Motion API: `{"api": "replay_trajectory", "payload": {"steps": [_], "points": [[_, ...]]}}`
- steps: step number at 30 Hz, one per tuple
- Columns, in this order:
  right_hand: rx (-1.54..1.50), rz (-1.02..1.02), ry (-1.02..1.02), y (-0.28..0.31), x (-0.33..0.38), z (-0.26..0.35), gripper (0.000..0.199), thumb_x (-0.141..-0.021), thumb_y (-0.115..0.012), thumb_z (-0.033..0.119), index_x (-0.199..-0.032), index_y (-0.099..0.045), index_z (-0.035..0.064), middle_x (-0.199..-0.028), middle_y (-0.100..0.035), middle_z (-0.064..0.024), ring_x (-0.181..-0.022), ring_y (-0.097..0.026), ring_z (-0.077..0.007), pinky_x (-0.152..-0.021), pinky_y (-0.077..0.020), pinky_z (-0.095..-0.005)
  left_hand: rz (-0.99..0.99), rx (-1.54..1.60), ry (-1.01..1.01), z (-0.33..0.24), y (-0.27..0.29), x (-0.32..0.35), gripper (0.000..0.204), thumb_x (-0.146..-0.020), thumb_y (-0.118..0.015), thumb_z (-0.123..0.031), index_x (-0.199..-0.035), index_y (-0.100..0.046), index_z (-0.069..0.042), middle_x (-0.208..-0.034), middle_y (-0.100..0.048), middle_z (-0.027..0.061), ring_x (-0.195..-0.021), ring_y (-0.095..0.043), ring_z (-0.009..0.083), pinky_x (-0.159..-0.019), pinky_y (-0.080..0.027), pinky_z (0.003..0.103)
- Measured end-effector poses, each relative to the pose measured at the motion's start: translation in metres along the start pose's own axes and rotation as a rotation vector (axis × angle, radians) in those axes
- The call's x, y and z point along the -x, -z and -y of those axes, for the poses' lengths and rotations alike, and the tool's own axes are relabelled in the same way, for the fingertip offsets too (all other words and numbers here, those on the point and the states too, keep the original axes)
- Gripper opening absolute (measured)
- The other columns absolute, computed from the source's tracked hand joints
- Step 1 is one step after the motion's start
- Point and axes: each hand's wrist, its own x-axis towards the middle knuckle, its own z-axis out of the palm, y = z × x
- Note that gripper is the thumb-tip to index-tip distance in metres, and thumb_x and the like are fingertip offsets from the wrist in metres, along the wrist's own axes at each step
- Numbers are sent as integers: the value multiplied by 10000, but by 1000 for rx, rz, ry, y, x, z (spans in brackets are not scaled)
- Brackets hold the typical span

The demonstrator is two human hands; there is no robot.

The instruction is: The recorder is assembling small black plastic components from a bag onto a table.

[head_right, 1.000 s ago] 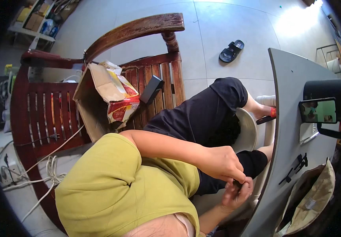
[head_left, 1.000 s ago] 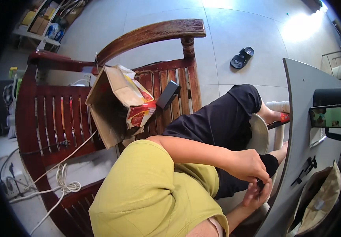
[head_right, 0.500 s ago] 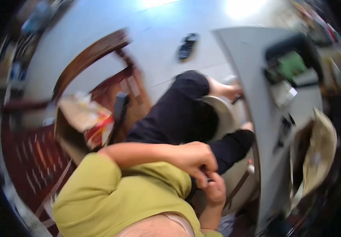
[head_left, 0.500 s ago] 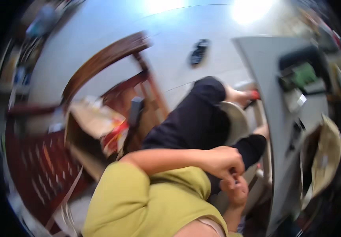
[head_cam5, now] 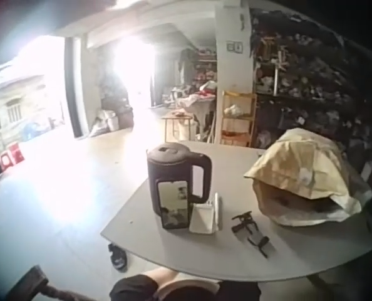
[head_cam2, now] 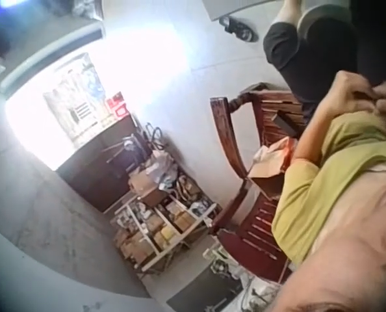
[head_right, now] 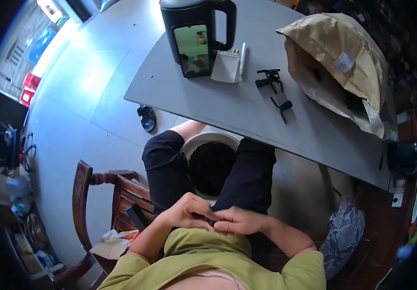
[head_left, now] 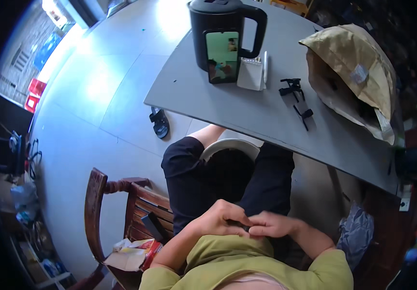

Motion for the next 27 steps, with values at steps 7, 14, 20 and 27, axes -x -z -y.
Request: {"api": "replay_trajectory", "payload": {"steps": [7,14,20,27], "points": [[509,-826,585,39,-4,63,418,-851,-604,144,-1234,-483,26,-717,-556,-46,-609,-535,-125,-605,-447,-250,-360,243,86,18,7,2,229,-735,-704,-152,-876,-627,11,-832,-610,83,-724,-587,160,-667,-441,236],[1124,-1593,356,108,19,38,221,-807,-587,73,-1023,-595,29,-899,-577,-122,-815,-584,-291,-687,-475,-359,-586,801,171,32,-3,5,275,-780,-545,-234,-863,-552,28,-820,-491,109,-612,-506,159,-580,-417,248],[1416,-1698,-80,166,6,22,254,-838,-569,217,-1089,-576,177,-802,-543,-94,-742,-590,-272,-644,-480,-376,-614,749,272,40,-7,1,297,-835,-537,-292,-687,-450,-49,-734,-474,79,-606,-462,164,-571,-384,256],[1108,-1070,315,99,-23,17,168,-770,-628,92,-931,-582,77,-810,-592,-88,-706,-586,-269,-626,-449,-356,-794,377,375,39,-9,-8,164,-867,-583,-143,-959,-501,-35,-779,-495,43,-646,-478,106,-582,-404,227]]}}
